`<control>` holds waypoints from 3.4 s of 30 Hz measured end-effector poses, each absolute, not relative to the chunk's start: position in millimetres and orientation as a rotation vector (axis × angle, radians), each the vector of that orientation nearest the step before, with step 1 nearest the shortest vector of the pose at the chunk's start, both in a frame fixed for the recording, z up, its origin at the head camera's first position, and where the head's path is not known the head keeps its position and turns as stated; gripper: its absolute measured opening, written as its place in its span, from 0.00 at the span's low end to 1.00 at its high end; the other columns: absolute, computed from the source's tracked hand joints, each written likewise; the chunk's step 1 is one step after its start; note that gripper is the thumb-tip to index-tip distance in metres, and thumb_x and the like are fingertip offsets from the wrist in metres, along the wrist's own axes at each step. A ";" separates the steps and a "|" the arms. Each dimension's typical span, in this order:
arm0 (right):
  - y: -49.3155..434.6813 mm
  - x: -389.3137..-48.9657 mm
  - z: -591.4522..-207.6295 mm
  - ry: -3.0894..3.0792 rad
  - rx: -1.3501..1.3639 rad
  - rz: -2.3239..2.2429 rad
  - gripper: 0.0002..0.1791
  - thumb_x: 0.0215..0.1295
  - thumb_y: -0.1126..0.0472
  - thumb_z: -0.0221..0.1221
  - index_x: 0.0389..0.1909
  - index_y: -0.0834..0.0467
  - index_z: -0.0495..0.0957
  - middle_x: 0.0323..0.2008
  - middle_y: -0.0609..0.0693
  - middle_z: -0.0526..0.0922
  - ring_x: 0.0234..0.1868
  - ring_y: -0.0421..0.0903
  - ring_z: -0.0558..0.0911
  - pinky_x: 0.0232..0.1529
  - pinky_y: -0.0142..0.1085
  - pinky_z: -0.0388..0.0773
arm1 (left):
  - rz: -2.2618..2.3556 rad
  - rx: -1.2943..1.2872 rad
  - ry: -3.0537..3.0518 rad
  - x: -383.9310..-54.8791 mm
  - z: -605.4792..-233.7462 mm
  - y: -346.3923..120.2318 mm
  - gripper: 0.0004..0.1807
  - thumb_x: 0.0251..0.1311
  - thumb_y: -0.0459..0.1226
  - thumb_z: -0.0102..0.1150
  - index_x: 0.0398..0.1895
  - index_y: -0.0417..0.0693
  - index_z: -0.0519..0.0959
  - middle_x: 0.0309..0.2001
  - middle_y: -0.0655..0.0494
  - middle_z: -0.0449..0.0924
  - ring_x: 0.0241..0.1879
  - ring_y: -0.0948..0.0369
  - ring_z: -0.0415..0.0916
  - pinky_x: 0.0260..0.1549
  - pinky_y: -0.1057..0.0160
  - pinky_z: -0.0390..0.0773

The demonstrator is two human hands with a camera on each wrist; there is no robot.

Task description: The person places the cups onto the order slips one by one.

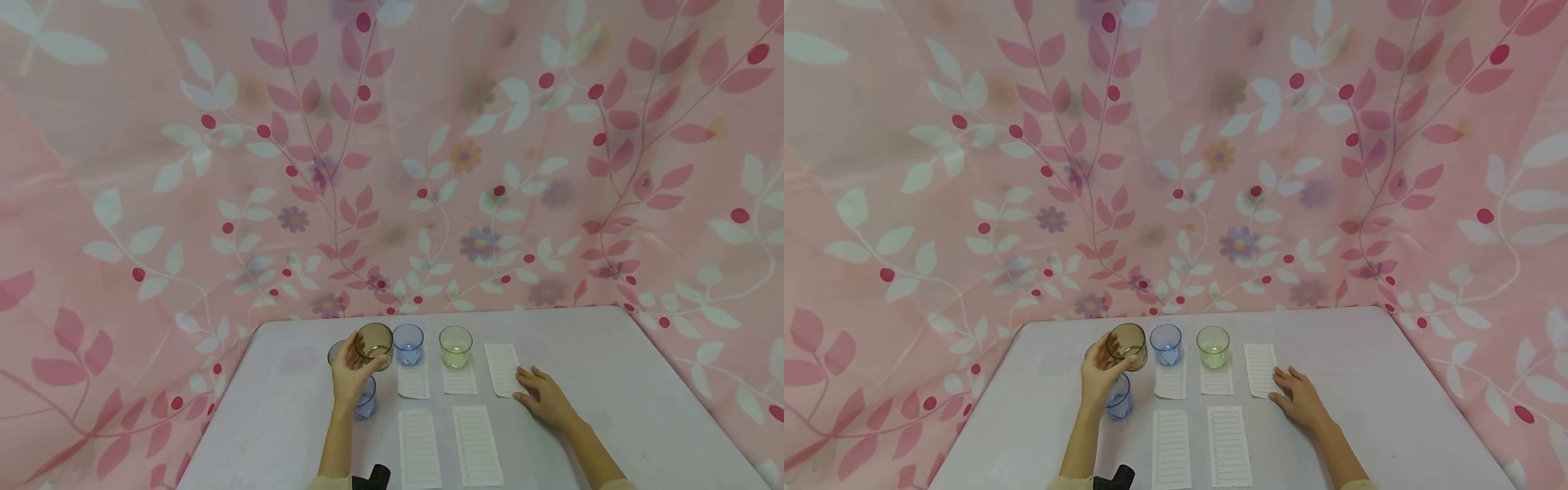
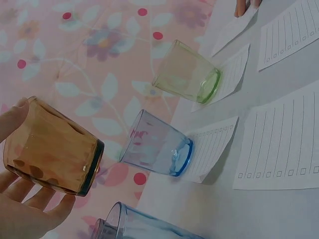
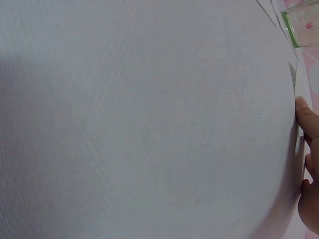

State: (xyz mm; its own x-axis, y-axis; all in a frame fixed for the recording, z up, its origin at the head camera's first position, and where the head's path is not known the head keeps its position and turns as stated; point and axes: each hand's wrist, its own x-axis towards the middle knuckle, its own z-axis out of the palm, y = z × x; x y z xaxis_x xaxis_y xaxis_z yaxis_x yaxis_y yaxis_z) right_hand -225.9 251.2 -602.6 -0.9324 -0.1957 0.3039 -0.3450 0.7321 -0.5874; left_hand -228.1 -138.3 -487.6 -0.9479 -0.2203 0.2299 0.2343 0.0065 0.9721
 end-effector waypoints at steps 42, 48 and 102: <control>251.0 -226.3 -601.4 -2.711 0.404 1.028 0.25 0.54 0.62 0.66 0.50 0.73 0.76 0.57 0.66 0.73 0.61 0.72 0.62 0.58 0.66 0.58 | -2.066 -0.148 -1.966 -227.3 -462.5 -79.0 0.39 0.44 0.26 0.69 0.62 0.26 0.63 0.59 0.30 0.68 0.60 0.36 0.64 0.55 0.37 0.67; 250.2 -225.0 -599.4 -2.718 0.406 1.035 0.25 0.55 0.61 0.65 0.51 0.74 0.75 0.57 0.66 0.73 0.62 0.72 0.62 0.58 0.66 0.58 | -2.101 -0.167 -1.939 -231.1 -460.7 -70.0 0.39 0.44 0.26 0.69 0.61 0.25 0.63 0.58 0.28 0.68 0.59 0.35 0.63 0.55 0.35 0.66; 253.5 -227.1 -607.4 -2.654 0.414 1.048 0.25 0.53 0.62 0.67 0.49 0.74 0.76 0.54 0.66 0.75 0.60 0.72 0.66 0.56 0.66 0.62 | -2.034 -0.342 -2.258 -307.8 -478.8 51.5 0.33 0.44 0.34 0.74 0.56 0.41 0.73 0.50 0.49 0.77 0.52 0.51 0.74 0.46 0.60 0.80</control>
